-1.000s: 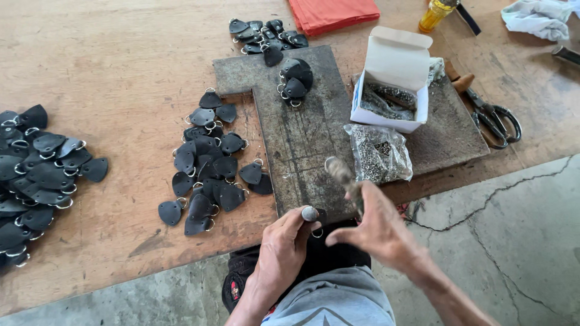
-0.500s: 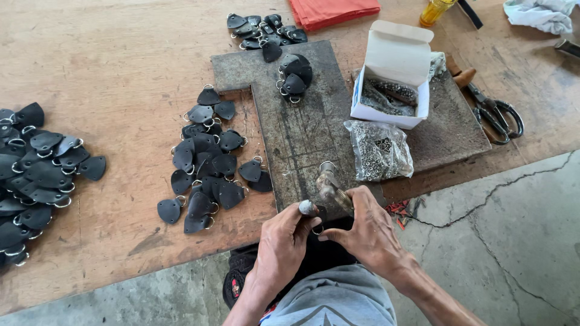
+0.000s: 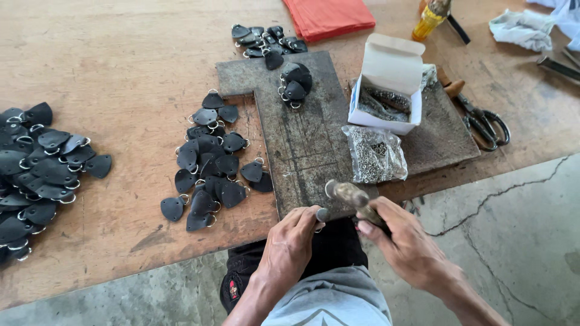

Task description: The person attaches metal split rings to black leather keychain fobs. They take a fob, place a ring over its hole, position a metal punch on the ring, and hammer it to secure the ring, setting finished keychains on the work block and reaching into a box for more rings.

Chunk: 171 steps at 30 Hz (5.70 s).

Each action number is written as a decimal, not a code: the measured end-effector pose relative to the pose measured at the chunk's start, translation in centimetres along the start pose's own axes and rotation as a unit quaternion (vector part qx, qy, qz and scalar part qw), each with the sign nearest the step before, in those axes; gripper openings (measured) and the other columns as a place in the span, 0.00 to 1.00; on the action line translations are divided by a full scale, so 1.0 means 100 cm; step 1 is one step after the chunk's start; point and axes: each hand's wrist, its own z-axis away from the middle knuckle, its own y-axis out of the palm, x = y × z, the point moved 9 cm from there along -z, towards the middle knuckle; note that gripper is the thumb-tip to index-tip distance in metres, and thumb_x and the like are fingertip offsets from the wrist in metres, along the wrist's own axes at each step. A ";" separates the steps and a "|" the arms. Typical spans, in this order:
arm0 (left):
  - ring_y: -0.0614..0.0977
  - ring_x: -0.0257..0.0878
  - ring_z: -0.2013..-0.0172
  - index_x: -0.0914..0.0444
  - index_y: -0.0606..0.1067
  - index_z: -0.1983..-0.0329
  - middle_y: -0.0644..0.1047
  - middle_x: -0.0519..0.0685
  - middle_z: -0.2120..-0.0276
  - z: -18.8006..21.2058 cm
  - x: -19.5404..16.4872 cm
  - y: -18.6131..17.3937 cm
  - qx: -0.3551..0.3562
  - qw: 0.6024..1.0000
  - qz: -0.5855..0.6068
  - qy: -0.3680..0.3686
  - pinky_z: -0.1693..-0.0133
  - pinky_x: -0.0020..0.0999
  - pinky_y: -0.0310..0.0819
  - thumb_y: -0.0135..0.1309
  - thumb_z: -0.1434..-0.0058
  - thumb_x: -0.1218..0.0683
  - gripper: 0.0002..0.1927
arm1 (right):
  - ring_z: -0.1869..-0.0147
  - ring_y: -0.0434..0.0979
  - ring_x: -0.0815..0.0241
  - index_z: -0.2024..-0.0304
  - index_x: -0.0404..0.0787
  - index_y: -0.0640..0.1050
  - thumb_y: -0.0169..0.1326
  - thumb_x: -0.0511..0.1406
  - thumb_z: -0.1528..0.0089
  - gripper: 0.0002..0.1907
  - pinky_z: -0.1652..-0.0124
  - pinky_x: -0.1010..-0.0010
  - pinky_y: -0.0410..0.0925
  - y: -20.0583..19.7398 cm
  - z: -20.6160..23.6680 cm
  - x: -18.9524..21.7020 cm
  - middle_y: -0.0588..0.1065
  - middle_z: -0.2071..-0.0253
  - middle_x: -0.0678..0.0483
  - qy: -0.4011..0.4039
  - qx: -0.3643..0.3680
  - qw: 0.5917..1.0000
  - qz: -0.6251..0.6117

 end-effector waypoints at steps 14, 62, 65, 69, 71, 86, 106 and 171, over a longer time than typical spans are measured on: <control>0.83 0.52 0.60 0.67 0.74 0.49 0.80 0.55 0.59 -0.003 0.005 0.005 -0.005 1.000 -0.019 -0.015 0.60 0.41 0.80 0.56 0.36 0.61 0.13 | 0.63 0.80 0.56 0.54 0.41 0.76 0.48 0.46 0.30 0.16 0.64 0.59 0.77 -0.095 0.065 -0.002 0.77 0.66 0.54 -0.167 -0.013 0.924 -0.343; 0.80 0.47 0.60 0.65 0.78 0.52 0.77 0.54 0.60 -0.057 0.053 -0.050 -0.023 0.976 -0.170 -0.137 0.62 0.36 0.77 0.57 0.38 0.59 0.12 | 0.57 0.81 0.60 0.65 0.38 0.78 0.63 0.23 0.46 0.10 0.60 0.73 0.75 -0.005 -0.040 0.022 0.76 0.58 0.53 -0.256 -0.189 0.946 -0.069; 0.78 0.52 0.58 0.71 0.74 0.44 0.76 0.59 0.50 -0.052 0.067 -0.068 -0.002 0.950 -0.256 -0.179 0.56 0.43 0.74 0.56 0.43 0.64 0.22 | 0.58 0.81 0.61 0.65 0.37 0.78 0.63 0.23 0.46 0.09 0.62 0.74 0.75 -0.002 -0.046 0.020 0.76 0.59 0.53 -0.243 -0.181 0.949 -0.083; 0.76 0.52 0.55 0.70 0.73 0.43 0.75 0.56 0.53 -0.050 0.083 -0.069 0.021 0.947 -0.233 -0.221 0.55 0.44 0.72 0.58 0.44 0.62 0.23 | 0.59 0.81 0.64 0.64 0.39 0.78 0.61 0.25 0.42 0.07 0.65 0.74 0.75 0.000 -0.064 0.022 0.77 0.60 0.54 -0.236 -0.159 0.955 -0.089; 0.77 0.52 0.58 0.70 0.74 0.44 0.75 0.57 0.60 -0.047 0.089 -0.073 0.017 0.942 -0.218 -0.252 0.56 0.43 0.73 0.60 0.45 0.62 0.24 | 0.60 0.79 0.64 0.59 0.40 0.76 0.59 0.28 0.38 0.07 0.64 0.74 0.75 0.000 -0.082 0.027 0.77 0.59 0.54 -0.258 -0.155 0.953 -0.040; 0.90 0.35 0.61 0.63 0.81 0.56 0.86 0.49 0.63 -0.051 0.093 -0.047 -0.038 0.957 0.100 -0.269 0.62 0.28 0.84 0.63 0.44 0.62 0.12 | 0.63 0.77 0.61 0.49 0.38 0.77 0.55 0.32 0.36 0.12 0.70 0.70 0.73 -0.060 -0.200 0.027 0.76 0.57 0.48 -0.118 -0.109 0.985 0.058; 0.90 0.37 0.63 0.63 0.80 0.60 0.84 0.48 0.63 -0.059 0.065 0.009 0.040 0.964 0.129 -0.229 0.63 0.30 0.85 0.67 0.49 0.64 0.13 | 0.65 0.79 0.60 0.61 0.40 0.83 0.56 0.32 0.39 0.07 0.64 0.69 0.76 -0.046 -0.105 -0.074 0.78 0.63 0.54 -0.055 -0.076 0.978 0.185; 0.83 0.32 0.75 0.66 0.76 0.57 0.80 0.47 0.77 -0.076 0.093 0.077 0.110 0.894 0.216 -0.376 0.71 0.29 0.80 0.55 0.36 0.52 0.12 | 0.60 0.78 0.57 0.62 0.39 0.83 0.56 0.30 0.39 0.06 0.60 0.65 0.75 -0.081 -0.191 -0.096 0.77 0.61 0.53 -0.043 -0.005 0.969 0.244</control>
